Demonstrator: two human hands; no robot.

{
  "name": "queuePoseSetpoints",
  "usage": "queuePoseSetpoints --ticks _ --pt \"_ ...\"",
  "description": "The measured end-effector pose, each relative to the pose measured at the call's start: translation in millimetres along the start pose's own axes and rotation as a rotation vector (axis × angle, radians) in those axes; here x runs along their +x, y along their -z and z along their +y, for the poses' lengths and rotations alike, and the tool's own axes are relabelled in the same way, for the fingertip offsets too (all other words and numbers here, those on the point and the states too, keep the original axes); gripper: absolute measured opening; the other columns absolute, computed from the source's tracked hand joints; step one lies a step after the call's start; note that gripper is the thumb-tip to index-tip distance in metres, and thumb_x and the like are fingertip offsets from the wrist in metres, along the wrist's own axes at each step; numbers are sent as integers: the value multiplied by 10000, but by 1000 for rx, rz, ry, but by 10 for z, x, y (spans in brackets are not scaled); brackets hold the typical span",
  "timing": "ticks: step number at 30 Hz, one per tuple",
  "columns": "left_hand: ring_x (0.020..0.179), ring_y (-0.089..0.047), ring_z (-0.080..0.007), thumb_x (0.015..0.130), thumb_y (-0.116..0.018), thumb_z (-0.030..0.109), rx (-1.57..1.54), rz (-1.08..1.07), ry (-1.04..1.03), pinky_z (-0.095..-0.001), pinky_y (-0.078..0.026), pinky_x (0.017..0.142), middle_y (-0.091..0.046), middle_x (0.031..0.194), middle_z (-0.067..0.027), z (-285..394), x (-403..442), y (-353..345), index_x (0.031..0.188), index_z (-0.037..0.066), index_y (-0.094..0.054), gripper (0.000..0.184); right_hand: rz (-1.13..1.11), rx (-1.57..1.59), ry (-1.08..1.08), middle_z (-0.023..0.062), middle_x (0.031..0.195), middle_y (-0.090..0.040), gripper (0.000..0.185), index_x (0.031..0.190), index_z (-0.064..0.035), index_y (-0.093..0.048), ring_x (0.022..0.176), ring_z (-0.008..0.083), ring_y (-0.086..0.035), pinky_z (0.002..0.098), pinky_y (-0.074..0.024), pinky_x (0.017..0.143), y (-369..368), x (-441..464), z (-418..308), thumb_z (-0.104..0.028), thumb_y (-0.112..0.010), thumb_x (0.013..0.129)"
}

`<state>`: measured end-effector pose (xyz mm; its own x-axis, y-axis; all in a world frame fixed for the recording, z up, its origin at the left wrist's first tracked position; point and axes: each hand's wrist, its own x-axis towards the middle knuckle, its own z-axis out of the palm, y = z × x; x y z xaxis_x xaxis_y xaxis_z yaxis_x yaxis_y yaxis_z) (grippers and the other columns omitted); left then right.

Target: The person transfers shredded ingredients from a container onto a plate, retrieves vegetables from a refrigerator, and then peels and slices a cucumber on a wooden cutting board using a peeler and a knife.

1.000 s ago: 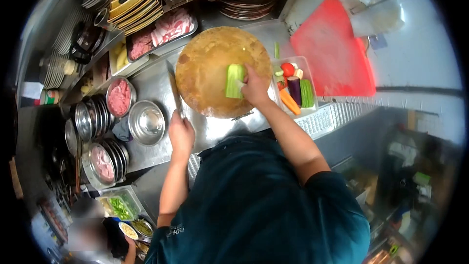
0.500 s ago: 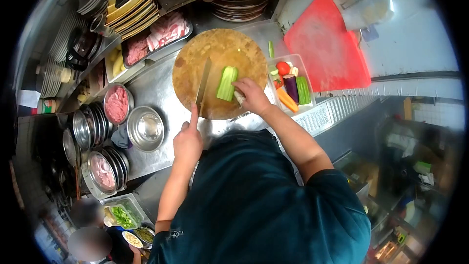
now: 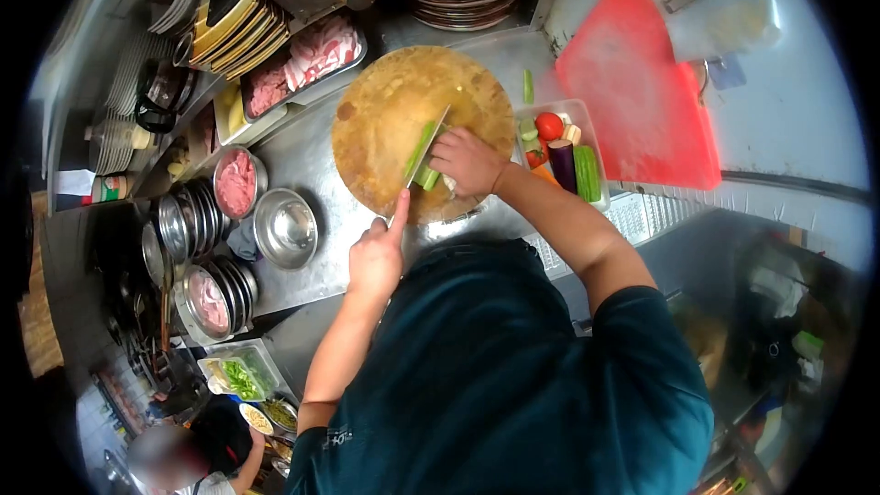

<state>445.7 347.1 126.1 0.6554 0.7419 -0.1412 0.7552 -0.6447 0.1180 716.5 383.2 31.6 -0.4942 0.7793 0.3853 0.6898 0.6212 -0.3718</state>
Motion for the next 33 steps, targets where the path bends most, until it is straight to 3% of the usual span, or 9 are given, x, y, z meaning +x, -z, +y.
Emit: queuePoseSetpoints --ticks 3,11,20,28,33 --pt "641 -651 -328 776 -601 -38 4 -3 23 -452 -574 588 -584 807 -144 6 -37 -20 1645 249 -278 970 25 1 30 66 1030 -617 317 962 -83 -653 1063 288 -577 424 -429 936 -82 -11 72 -115 -695 650" --pt "644 -654 -341 768 -595 -54 -27 -103 22 -456 -566 584 -584 803 -153 -99 -91 135 1647 238 -271 980 80 76 -14 65 1038 -635 230 942 -71 -645 1071 283 -586 421 -437 951 -166 21 123 -65 -655 712" --pt "715 -701 -360 802 -572 -40 -89 -131 -5 -472 -581 613 -637 834 -198 -158 526 -108 1645 223 -263 936 63 126 -6 61 1034 -643 206 914 -73 -637 1044 279 -600 413 -445 964 -202 3 191 -66 -659 709" --pt "668 -663 -348 765 -604 -54 -60 -113 -39 -460 -578 616 -584 800 -158 -120 115 120 1652 229 -248 997 46 70 -43 80 1062 -651 231 956 -75 -648 1154 311 -579 459 -427 1027 -171 -14 133 -77 -655 725" --pt "645 -663 -345 798 -584 -33 -64 -119 -30 -460 -588 596 -603 816 -165 -113 99 104 1651 224 -248 952 39 81 -43 84 1068 -650 232 962 -70 -646 1174 320 -578 460 -423 1048 -129 14 134 -80 -652 731"
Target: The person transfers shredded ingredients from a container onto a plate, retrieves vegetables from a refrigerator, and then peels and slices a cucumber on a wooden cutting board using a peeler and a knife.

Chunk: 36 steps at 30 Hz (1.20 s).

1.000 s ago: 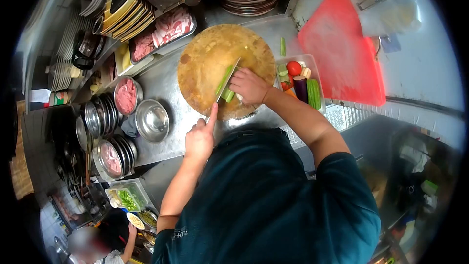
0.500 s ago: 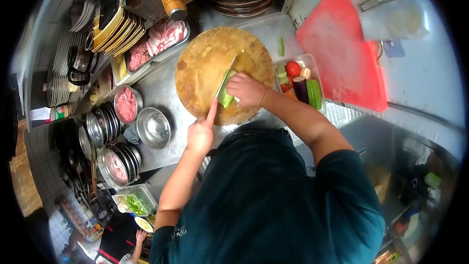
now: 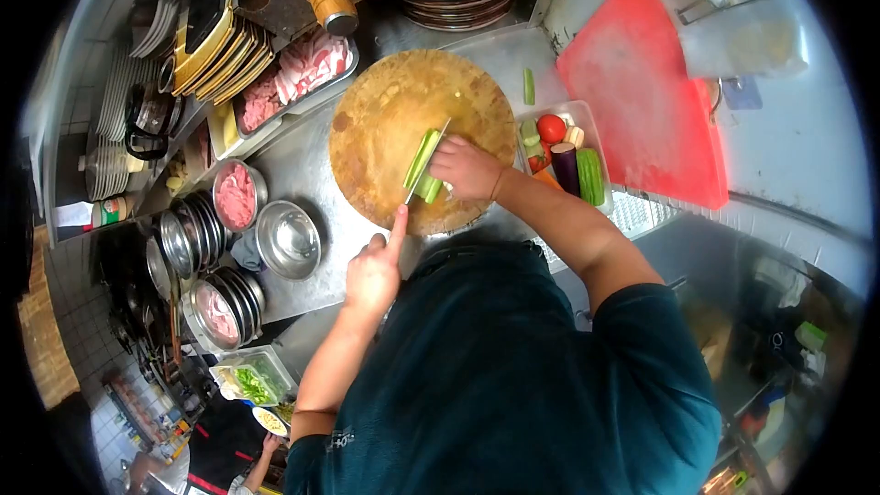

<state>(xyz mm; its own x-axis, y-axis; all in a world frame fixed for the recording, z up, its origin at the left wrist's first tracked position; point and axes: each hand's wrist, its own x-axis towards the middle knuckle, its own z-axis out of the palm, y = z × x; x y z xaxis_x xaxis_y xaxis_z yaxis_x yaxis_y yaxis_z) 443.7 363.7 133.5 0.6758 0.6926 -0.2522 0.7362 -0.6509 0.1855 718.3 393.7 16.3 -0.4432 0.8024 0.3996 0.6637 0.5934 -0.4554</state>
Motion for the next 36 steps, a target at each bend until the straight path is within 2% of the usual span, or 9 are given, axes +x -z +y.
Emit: queuePoseSetpoints --ticks 8,11,14,17,22,26,36 --pt "662 -687 -343 825 -558 -22 22 -6 8 -461 -593 592 -624 849 -181 -17 466 -244 1652 234 -241 922 -12 40 -2 79 1044 -644 227 939 -71 -638 1082 293 -596 435 -446 1008 -82 -62 31 -87 -651 713" --pt "688 -699 -345 822 -563 -26 -3 -11 15 -454 -596 601 -633 873 -191 -36 419 -131 1650 246 -247 926 17 -27 -5 65 1074 -649 255 960 -69 -630 1127 291 -594 446 -439 1006 -128 -143 -49 -78 -659 708" --pt "689 -694 -352 822 -573 -20 -14 5 -12 -451 -600 606 -625 869 -182 44 217 -50 1648 252 -252 927 137 -96 25 53 1014 -645 197 917 -92 -640 1054 272 -597 419 -458 953 -108 -150 -70 -133 -668 727" --pt "672 -680 -352 825 -584 -8 37 31 -32 -458 -600 598 -607 847 -169 77 76 -69 1649 252 -249 926 128 -152 10 30 1003 -642 184 921 -116 -649 1042 248 -598 410 -457 944 -36 -113 -133 -143 -663 740" --pt "655 -671 -338 837 -588 6 57 -52 3 -468 -596 574 -598 839 -167 110 56 -90 1655 249 -223 929 78 -208 -19 -1 996 -645 169 928 -143 -661 1035 208 -602 386 -449 885 -93 -158 -123 -153 -656 759" --pt "643 -664 -330 845 -586 14 66 -6 -30 -461 -593 559 -598 838 -163 89 113 -166 1659 250 -203 930 104 -183 -21 -6 996 -647 159 923 -148 -660 1032 204 -604 379 -441 853 -68 -143 -127 -155 -656 765" --pt "616 -654 -305 856 -586 41 138 -36 -43 -439 -586 525 -589 820 -139 151 195 -138 1652 255 -235 896 146 -145 -34 1 1065 -663 240 1004 -145 -702 1094 214 -606 382 -440 880 -70 -140 -99 -152 -653 769"
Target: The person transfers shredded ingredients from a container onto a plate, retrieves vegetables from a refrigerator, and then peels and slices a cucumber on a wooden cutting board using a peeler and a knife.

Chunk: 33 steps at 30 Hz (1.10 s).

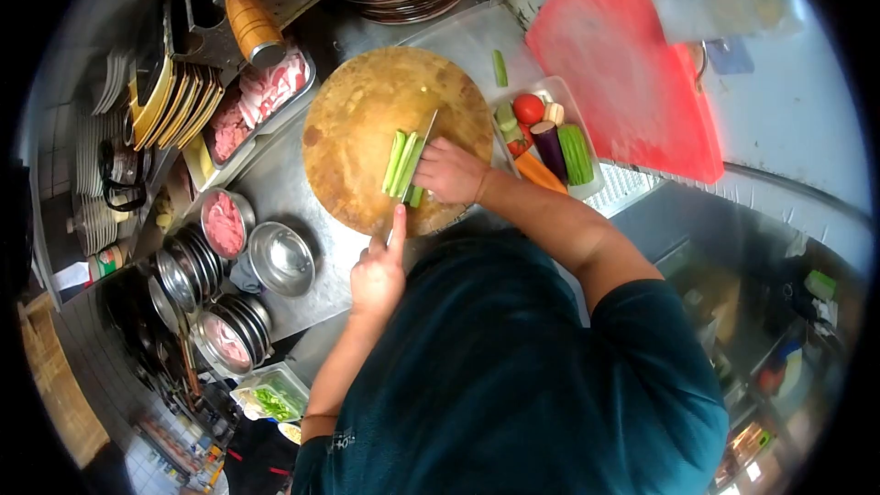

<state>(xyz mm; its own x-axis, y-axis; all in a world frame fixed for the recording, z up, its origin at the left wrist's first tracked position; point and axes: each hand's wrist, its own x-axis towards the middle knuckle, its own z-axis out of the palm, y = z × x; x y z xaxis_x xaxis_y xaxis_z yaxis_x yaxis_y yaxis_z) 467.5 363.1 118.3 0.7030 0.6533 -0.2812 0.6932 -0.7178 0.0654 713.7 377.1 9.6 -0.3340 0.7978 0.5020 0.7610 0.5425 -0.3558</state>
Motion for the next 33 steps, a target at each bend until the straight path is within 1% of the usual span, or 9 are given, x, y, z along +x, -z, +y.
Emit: queuePoseSetpoints --ticks 2,5,8,16,22,25,28,32,33 --pt "612 -654 -309 853 -586 37 -3 10 -1 -436 -584 523 -588 814 -136 -4 73 -44 1650 253 -244 894 9 -3 7 -1 1042 -656 214 974 -143 -694 1066 213 -606 380 -438 869 7 16 5 -157 -656 764" --pt "616 -659 -324 845 -585 23 -37 48 -2 -439 -584 528 -589 809 -138 -29 238 -176 1650 249 -246 902 -184 56 -50 31 1064 -651 289 969 -110 -678 1108 246 -598 410 -436 889 -31 -63 16 -142 -685 682" --pt "641 -672 -344 836 -583 5 -93 48 3 -452 -586 542 -596 823 -152 -88 281 -126 1650 246 -242 915 -74 35 20 -6 936 -611 150 891 -140 -657 946 209 -585 380 -427 827 -20 -27 39 -168 -664 743" --pt "675 -684 -359 816 -591 -15 -128 17 -5 -470 -596 598 -640 928 -208 -72 -26 93 1651 243 -234 944 -83 -42 0 -12 908 -604 164 882 -142 -650 926 205 -578 370 -429 826 -19 -36 5 -171 -664 721" --pt "686 -683 -371 803 -587 -27 -147 13 2 -471 -595 609 -633 903 -199 -63 49 91 1651 242 -238 955 -60 -15 16 -14 936 -624 198 903 -135 -662 931 202 -580 368 -434 832 19 -7 19 -172 -668 709" --pt "707 -689 -374 794 -584 -34 -159 -67 39 -476 -587 607 -630 883 -185 -69 212 50 1651 236 -239 962 -32 10 12 -10 967 -639 203 903 -132 -659 948 201 -585 366 -437 836 8 -11 35 -173 -672 704" --pt "719 -692 -371 789 -588 -32 -170 -47 70 -479 -582 614 -630 873 -175 -135 358 -24 1647 230 -252 959 -52 23 22 -2 992 -649 213 909 -130 -657 961 203 -591 364 -438 840 -1 -22 41 -177 -675 702" --pt "716 -687 -371 775 -609 -33 -205 18 27 -473 -584 622 -628 885 -175 -103 211 130 1648 226 -251 978 -37 9 38 4 974 -639 198 896 -131 -648 945 209 -592 363 -437 829 0 -28 40 -186 -670 706" --pt "711 -687 -373 772 -621 -28 -207 -37 29 -471 -584 623 -624 888 -183 -77 150 193 1651 224 -235 993 -53 -12 29 5 962 -633 192 888 -133 -645 938 210 -590 365 -436 824 17 -38 39 -190 -670 707"
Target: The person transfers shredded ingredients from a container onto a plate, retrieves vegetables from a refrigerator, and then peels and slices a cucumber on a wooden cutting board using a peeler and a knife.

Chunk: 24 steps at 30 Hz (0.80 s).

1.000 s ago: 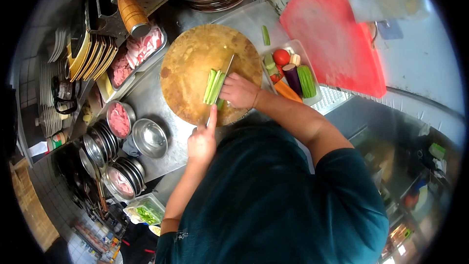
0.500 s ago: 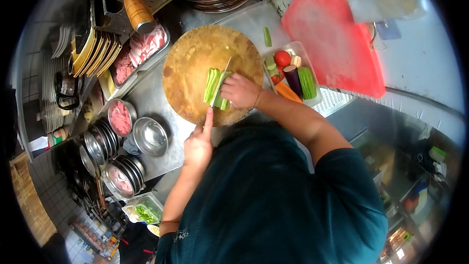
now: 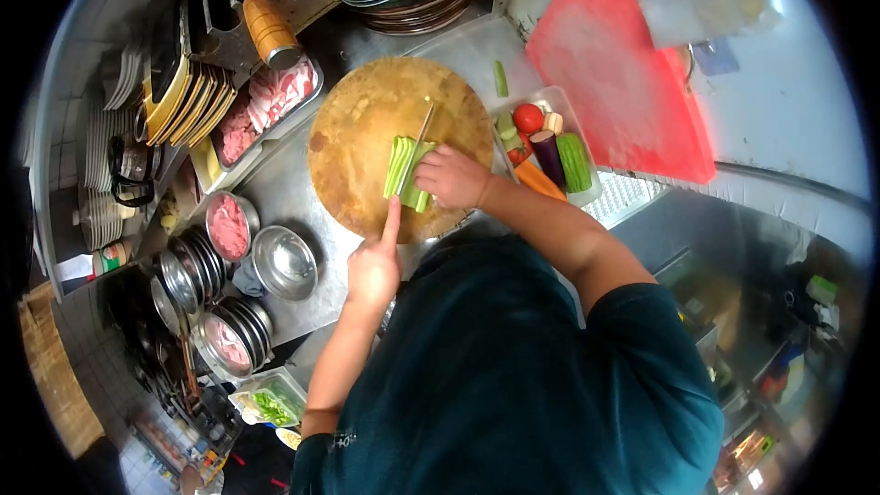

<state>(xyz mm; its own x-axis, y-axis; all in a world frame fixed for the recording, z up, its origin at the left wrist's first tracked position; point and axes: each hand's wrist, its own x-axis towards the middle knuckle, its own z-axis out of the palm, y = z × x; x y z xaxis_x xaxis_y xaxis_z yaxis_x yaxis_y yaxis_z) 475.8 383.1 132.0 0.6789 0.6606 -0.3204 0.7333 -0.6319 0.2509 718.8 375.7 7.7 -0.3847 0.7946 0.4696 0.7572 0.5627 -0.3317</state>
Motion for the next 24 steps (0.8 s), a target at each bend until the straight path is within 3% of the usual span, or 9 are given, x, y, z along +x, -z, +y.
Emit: queuePoseSetpoints --ticks 5,12,17,24 --pt "693 -684 -376 774 -628 -20 -14 43 -19 -475 -584 623 -629 896 -194 -36 -154 -66 1653 229 -228 997 -11 -15 -21 2 908 -606 172 861 -138 -629 918 211 -583 371 -433 807 -80 -30 -9 -202 -668 707" --pt "685 -690 -386 781 -610 -25 -4 -47 45 -491 -582 629 -645 884 -203 30 55 -68 1654 229 -217 991 29 29 -5 5 970 -641 184 884 -126 -646 944 210 -590 371 -444 834 -31 8 7 -177 -664 709" --pt "698 -691 -387 784 -613 -15 -28 50 36 -494 -579 632 -653 894 -190 -81 173 -223 1653 234 -226 983 22 31 -5 21 1004 -643 213 906 -116 -654 970 214 -589 377 -448 848 -66 -27 -5 -166 -665 699" --pt "678 -685 -370 763 -625 -37 -25 66 5 -473 -578 617 -636 833 -197 64 -151 -97 1650 223 -245 1000 6 -13 -12 19 875 -548 160 838 -130 -609 892 240 -555 384 -437 795 -27 -39 -30 -164 -663 692"
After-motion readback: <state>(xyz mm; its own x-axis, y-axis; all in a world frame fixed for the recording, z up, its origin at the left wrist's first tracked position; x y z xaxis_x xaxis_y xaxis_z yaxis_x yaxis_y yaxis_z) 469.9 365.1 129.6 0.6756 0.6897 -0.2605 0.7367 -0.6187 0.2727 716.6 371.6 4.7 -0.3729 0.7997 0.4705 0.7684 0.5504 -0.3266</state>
